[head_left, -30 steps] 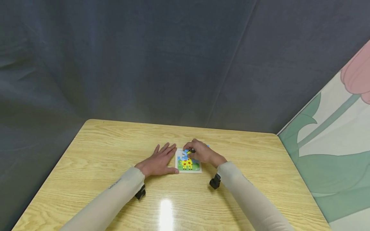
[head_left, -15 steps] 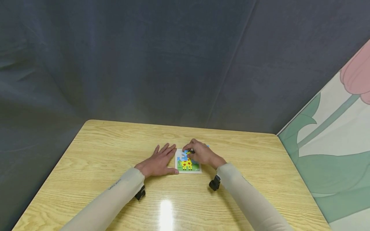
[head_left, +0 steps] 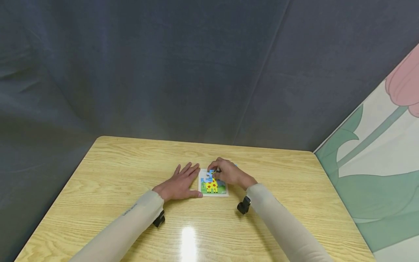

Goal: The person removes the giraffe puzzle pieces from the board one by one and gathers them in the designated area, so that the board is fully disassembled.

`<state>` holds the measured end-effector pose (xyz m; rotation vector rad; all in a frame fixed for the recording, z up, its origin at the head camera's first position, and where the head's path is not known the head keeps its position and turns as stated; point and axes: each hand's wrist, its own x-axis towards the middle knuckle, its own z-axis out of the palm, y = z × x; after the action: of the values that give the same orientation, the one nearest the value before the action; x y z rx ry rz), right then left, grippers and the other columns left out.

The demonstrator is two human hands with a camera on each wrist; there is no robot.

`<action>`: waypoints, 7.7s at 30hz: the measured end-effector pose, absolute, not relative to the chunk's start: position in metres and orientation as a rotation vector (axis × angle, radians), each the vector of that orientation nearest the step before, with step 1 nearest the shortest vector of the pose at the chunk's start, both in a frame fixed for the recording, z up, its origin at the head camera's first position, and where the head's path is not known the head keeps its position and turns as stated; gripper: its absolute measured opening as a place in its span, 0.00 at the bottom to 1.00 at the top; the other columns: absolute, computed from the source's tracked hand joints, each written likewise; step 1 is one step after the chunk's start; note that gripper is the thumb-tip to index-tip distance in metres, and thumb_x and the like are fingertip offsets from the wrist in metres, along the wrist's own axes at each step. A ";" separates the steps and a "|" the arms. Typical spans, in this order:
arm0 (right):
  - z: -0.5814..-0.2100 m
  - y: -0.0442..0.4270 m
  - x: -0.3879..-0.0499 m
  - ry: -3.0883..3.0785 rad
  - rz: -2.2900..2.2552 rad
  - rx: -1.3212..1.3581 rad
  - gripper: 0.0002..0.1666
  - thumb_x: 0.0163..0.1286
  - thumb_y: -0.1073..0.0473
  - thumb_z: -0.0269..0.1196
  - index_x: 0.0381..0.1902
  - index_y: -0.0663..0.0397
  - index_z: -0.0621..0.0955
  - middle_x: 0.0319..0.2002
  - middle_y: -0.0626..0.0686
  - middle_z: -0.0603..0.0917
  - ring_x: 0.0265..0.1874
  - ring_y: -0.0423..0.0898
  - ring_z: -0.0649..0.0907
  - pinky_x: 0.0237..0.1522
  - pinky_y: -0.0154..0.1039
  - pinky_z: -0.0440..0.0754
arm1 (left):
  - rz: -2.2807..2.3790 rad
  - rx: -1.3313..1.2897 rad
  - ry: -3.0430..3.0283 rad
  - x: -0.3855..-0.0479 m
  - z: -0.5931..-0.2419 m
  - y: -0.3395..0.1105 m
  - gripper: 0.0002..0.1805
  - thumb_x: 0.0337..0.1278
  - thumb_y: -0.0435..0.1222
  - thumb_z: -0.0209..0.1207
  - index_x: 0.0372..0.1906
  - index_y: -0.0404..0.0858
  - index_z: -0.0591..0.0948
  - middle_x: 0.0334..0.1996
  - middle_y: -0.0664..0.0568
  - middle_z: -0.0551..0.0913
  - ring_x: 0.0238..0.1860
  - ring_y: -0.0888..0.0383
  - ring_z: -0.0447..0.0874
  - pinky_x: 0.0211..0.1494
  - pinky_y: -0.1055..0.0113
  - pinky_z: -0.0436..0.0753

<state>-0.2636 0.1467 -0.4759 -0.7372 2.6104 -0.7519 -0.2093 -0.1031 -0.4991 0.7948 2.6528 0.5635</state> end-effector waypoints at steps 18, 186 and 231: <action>-0.463 0.155 -0.271 2.549 -0.941 -0.737 0.12 0.79 0.67 0.60 0.52 0.55 0.88 0.45 0.54 0.86 0.38 0.44 0.78 0.43 0.37 0.78 | 0.560 0.791 2.672 -0.212 -0.493 -0.106 0.55 0.72 0.65 0.59 0.87 0.37 0.53 0.89 0.47 0.45 0.90 0.40 0.36 0.87 0.32 0.41; -0.463 0.171 -0.260 2.554 -0.822 -0.756 0.11 0.80 0.69 0.59 0.50 0.53 0.85 0.44 0.52 0.86 0.37 0.44 0.78 0.42 0.37 0.78 | 0.570 0.789 2.636 -0.208 -0.494 -0.105 0.53 0.72 0.63 0.59 0.88 0.39 0.53 0.90 0.48 0.44 0.90 0.41 0.36 0.88 0.33 0.39; -0.442 0.255 -0.262 2.640 -0.894 -0.671 0.09 0.81 0.69 0.58 0.52 0.65 0.83 0.44 0.61 0.85 0.28 0.42 0.76 0.30 0.33 0.77 | 0.566 0.786 2.633 -0.209 -0.494 -0.103 0.54 0.72 0.64 0.59 0.88 0.39 0.52 0.90 0.47 0.45 0.90 0.41 0.35 0.88 0.33 0.39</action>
<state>-0.2623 0.2551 -0.4419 -0.6710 2.6396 -0.8942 -0.2089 -0.1035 -0.4935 0.7859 2.6327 0.5655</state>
